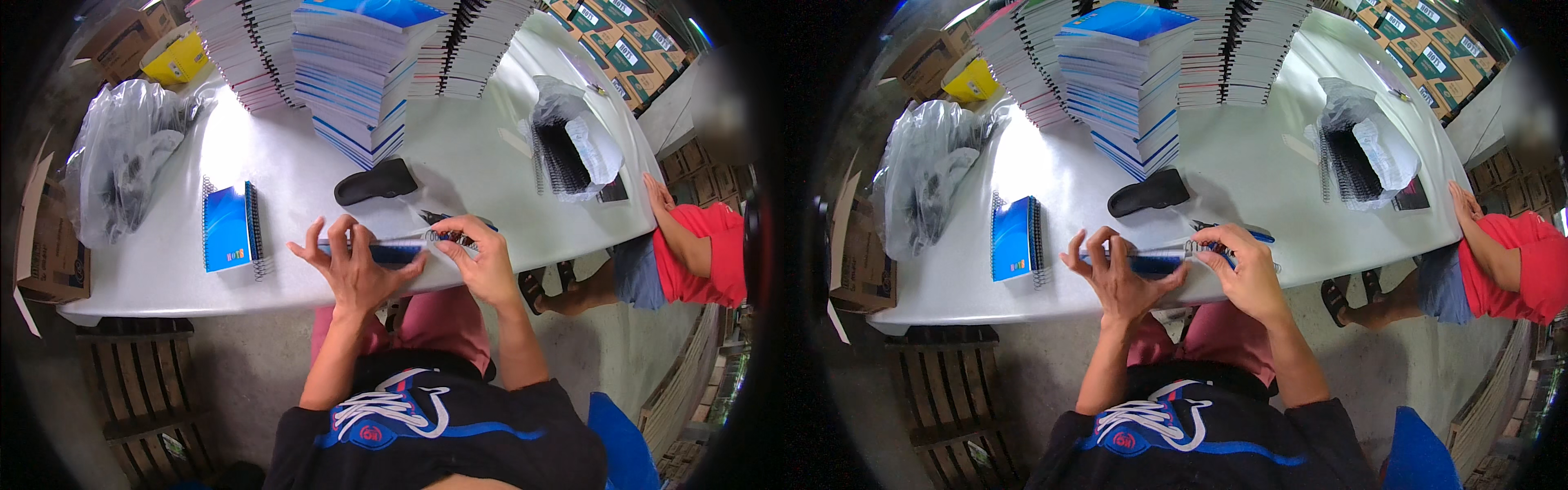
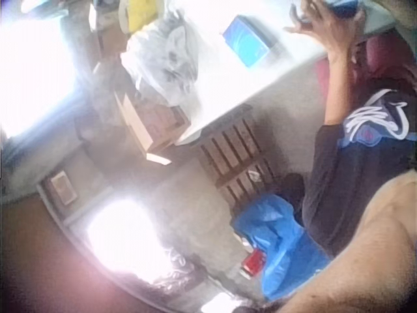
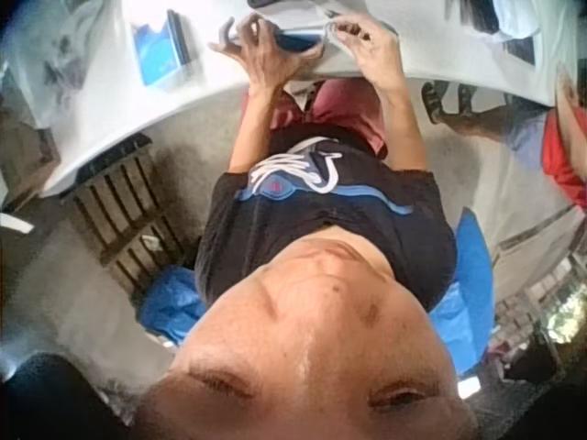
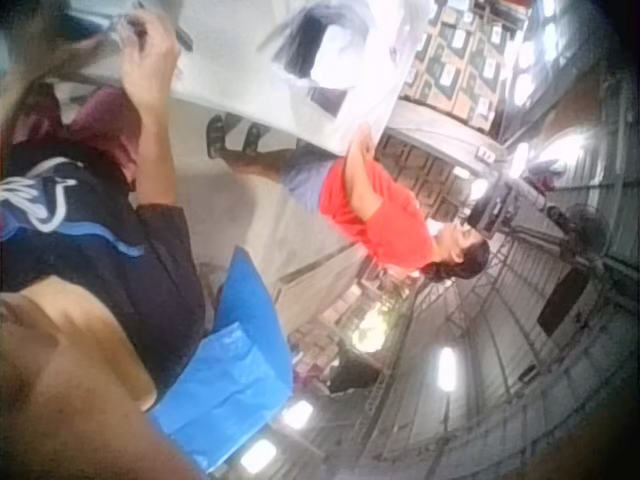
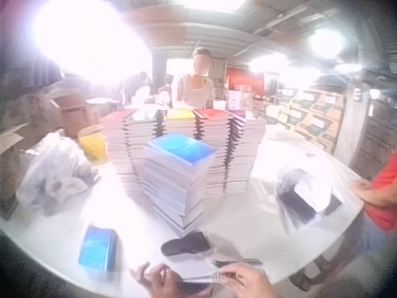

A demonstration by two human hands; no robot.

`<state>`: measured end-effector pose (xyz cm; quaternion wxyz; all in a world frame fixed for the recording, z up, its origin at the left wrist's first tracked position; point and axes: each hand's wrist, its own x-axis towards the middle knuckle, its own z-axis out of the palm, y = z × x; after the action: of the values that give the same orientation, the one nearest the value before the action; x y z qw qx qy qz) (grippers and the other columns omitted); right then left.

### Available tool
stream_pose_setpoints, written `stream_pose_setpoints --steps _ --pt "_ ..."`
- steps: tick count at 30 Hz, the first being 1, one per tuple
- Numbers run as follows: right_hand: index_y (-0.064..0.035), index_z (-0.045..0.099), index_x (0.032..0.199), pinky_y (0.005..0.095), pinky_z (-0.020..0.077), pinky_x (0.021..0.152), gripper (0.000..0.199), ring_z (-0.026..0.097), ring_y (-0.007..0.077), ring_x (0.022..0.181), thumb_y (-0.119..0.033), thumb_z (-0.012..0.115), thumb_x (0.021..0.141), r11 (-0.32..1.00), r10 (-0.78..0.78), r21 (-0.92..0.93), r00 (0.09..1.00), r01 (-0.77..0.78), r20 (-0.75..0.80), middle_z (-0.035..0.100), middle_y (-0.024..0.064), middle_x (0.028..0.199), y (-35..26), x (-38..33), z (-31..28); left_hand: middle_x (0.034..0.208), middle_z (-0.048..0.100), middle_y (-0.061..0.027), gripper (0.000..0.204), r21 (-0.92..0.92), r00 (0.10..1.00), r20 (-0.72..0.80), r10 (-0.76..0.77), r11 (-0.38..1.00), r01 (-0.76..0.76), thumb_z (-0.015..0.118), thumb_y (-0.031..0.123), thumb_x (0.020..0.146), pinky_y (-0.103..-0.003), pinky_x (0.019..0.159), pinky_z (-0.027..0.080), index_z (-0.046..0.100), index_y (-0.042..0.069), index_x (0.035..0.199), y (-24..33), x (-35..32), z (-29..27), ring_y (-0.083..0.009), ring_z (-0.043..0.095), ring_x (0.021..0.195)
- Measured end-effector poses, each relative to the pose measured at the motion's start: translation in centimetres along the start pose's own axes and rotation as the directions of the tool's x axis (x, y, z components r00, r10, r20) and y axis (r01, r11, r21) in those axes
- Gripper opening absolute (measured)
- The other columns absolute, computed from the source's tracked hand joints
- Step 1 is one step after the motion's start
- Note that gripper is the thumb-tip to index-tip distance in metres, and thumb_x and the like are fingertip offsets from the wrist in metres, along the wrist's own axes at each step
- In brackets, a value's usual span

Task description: The person uses pliers to trim the metal spiral bindings on stacks of notebooks, arranges the notebooks into piles, and places the notebooks inside a cardboard box.

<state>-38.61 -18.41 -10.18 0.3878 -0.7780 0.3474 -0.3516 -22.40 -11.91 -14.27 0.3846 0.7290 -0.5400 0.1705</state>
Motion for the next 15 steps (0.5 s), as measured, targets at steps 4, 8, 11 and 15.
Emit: stream_pose_setpoints --steps 4,8,11,15 --pt "-0.0034 0.062 0.102 0.0270 0.0450 0.071 0.018 0.058 0.0146 0.076 -0.006 0.062 0.084 0.982 0.071 0.165 0.993 -0.087 0.098 0.065 0.0053 0.094 0.6 -0.9 -0.1 0.120 0.041 -0.0082 0.070 -0.062 0.996 -0.072 0.057 0.996 -0.062 0.074 0.069 0.052 -0.068 0.098 0.007 0.046 0.007 0.071 -0.5 -0.7 -0.6 -0.0425 0.020 0.127" --pt "-0.0035 0.060 0.112 0.0256 0.0456 0.076 0.027 0.059 0.0119 0.085 -0.005 0.060 0.085 0.934 0.126 0.311 0.977 -0.175 0.171 0.066 0.0053 0.098 -0.2 -2.0 -0.8 0.116 0.042 -0.0129 0.071 -0.111 0.992 -0.118 0.049 0.992 -0.062 0.078 0.063 0.052 -0.059 0.097 0.022 0.046 0.004 0.077 -0.2 -0.6 -0.6 -0.0418 0.024 0.125" --pt "-0.0031 0.059 0.117 0.0253 0.0452 0.081 0.031 0.060 0.0122 0.092 -0.005 0.059 0.086 0.923 0.162 0.308 0.959 -0.231 0.232 0.066 0.0077 0.098 -0.2 -2.3 -0.7 0.114 0.043 -0.0143 0.073 -0.182 0.991 -0.131 0.034 0.982 -0.058 0.081 0.059 0.049 -0.054 0.096 0.028 0.047 0.004 0.083 -0.3 -0.7 0.0 -0.0405 0.027 0.122" --pt "-0.0039 0.062 0.114 0.0258 0.0453 0.081 0.028 0.060 0.0138 0.091 -0.004 0.058 0.087 0.937 0.166 0.259 0.950 -0.236 0.266 0.066 0.0086 0.098 -0.2 -2.4 0.1 0.113 0.043 -0.0125 0.069 -0.207 0.996 -0.072 0.060 0.975 -0.074 0.083 0.053 0.047 -0.049 0.094 0.031 0.048 0.007 0.085 -0.5 -0.8 -0.1 -0.0377 0.031 0.118"
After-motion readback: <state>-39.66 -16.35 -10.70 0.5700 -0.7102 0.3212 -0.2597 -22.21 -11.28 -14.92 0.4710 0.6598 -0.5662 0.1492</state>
